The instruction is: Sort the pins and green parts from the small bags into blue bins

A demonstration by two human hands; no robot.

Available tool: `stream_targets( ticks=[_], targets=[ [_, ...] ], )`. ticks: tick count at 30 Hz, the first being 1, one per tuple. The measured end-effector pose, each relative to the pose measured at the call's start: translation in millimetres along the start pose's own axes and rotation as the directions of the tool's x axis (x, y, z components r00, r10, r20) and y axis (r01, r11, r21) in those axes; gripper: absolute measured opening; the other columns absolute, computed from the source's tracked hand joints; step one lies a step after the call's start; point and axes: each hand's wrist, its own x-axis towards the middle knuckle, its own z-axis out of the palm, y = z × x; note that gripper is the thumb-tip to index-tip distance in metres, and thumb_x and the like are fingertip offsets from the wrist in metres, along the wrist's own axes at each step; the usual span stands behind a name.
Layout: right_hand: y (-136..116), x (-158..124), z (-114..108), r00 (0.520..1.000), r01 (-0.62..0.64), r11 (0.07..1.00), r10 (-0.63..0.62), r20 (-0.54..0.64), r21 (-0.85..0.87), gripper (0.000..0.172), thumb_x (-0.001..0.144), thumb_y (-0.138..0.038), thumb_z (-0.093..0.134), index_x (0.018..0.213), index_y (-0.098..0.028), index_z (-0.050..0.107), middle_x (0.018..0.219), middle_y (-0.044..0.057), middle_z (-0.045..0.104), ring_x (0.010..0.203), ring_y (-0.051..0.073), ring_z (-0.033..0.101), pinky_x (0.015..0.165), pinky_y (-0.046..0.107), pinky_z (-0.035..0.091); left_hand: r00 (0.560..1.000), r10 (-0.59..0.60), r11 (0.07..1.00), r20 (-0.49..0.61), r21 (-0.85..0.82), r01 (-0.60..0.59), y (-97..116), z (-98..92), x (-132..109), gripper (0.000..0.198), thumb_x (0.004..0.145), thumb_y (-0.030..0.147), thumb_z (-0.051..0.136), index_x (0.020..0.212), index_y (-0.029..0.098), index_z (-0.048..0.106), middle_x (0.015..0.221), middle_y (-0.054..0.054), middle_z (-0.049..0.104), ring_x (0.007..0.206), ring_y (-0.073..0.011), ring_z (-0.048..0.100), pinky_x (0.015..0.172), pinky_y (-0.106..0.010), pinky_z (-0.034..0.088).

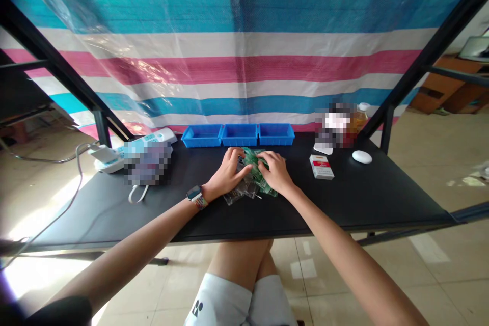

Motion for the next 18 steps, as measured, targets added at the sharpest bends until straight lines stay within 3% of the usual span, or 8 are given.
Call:
stream_targets(
  ticks=[4, 7, 9, 11, 14, 16, 18],
  targets=[
    [-6, 6, 5, 0.999, 0.01, 1.0, -0.011, 0.037, 0.025, 0.029, 0.103, -0.034, 0.053, 0.124, -0.027, 0.072, 0.133, 0.01, 0.07, 0.129, 0.032, 0.062, 0.116, 0.054, 0.045, 0.983, -0.127, 0.99, -0.135, -0.076, 0.117, 1, 6.8, -1, 0.035, 0.107, 0.051, 0.05, 0.126, 0.021, 0.052, 0.134, -0.016, 0.052, 0.131, -0.0282, 0.054, 0.119, -0.047, 0.045],
    [-7, 6, -3, 0.996, 0.041, 0.995, -0.048, 0.074, 0.092, 0.039, 0.103, -0.044, 0.057, 0.135, -0.025, 0.069, 0.143, 0.013, 0.063, 0.14, 0.033, 0.056, 0.123, 0.053, 0.041, 0.983, -0.143, 0.985, -0.117, -0.114, 0.129, -6, -4.7, -3, 0.045, 0.107, 0.055, 0.048, 0.135, 0.019, 0.052, 0.148, -0.02, 0.046, 0.147, -0.0292, 0.045, 0.127, -0.046, 0.038],
    [-5, 4, -17, 0.988, 0.083, 0.986, -0.101, 0.119, 0.147, 0.054, 0.099, -0.051, 0.064, 0.147, -0.025, 0.062, 0.155, 0.015, 0.054, 0.15, 0.033, 0.048, 0.127, 0.052, 0.037, 0.996, -0.079, 0.992, -0.03, -0.097, 0.076, -13, -21.8, -5, 0.056, 0.107, 0.061, 0.046, 0.147, 0.023, 0.051, 0.164, -0.018, 0.037, 0.156, -0.0303, 0.037, 0.129, -0.047, 0.035],
    [1, 1, -34, 0.966, 0.12, 0.976, -0.156, 0.206, 0.18, 0.075, 0.092, -0.056, 0.074, 0.158, -0.028, 0.051, 0.167, 0.014, 0.041, 0.157, 0.034, 0.039, 0.13, 0.052, 0.034, 0.988, 0.047, 0.998, 0.149, -0.051, -0.04, -21, -41.7, -8, 0.075, 0.099, 0.071, 0.054, 0.16, 0.029, 0.044, 0.174, -0.014, 0.028, 0.162, -0.0338, 0.027, 0.132, -0.051, 0.03],
    [11, -6, -54, 0.915, 0.137, 0.977, -0.188, 0.356, 0.165, 0.113, 0.075, -0.057, 0.09, 0.17, -0.034, 0.032, 0.178, 0.011, 0.023, 0.163, 0.038, 0.027, 0.132, 0.057, 0.029, 0.903, 0.151, 0.985, 0.401, 0.016, -0.172, -34, -63.2, -14, 0.117, 0.069, 0.081, 0.083, 0.168, 0.037, 0.038, 0.179, -0.01, 0.023, 0.165, -0.0435, 0.017, 0.132, -0.06, 0.024],
    [16, -10, -58, 0.883, 0.149, 0.979, -0.194, 0.427, 0.137, 0.128, 0.068, -0.056, 0.095, 0.172, -0.035, 0.024, 0.18, 0.011, 0.019, 0.165, 0.04, 0.022, 0.133, 0.059, 0.025, 0.87, 0.155, 0.981, 0.468, 0.03, -0.191, -41, -66.9, -18, 0.127, 0.062, 0.078, 0.088, 0.17, 0.041, 0.031, 0.179, -0.009, 0.022, 0.165, -0.046, 0.016, 0.131, -0.065, 0.023],
    [16, -12, -54, 0.86, 0.186, 0.976, -0.219, 0.461, 0.117, 0.133, 0.066, -0.056, 0.097, 0.173, -0.033, 0.022, 0.179, 0.013, 0.021, 0.165, 0.04, 0.022, 0.133, 0.06, 0.023, 0.865, 0.148, 0.982, 0.479, 0.033, -0.187, -44, -63.5, -20, 0.129, 0.065, 0.076, 0.088, 0.171, 0.042, 0.024, 0.18, -0.009, 0.02, 0.165, -0.0463, 0.015, 0.13, -0.066, 0.022]
  ],
)
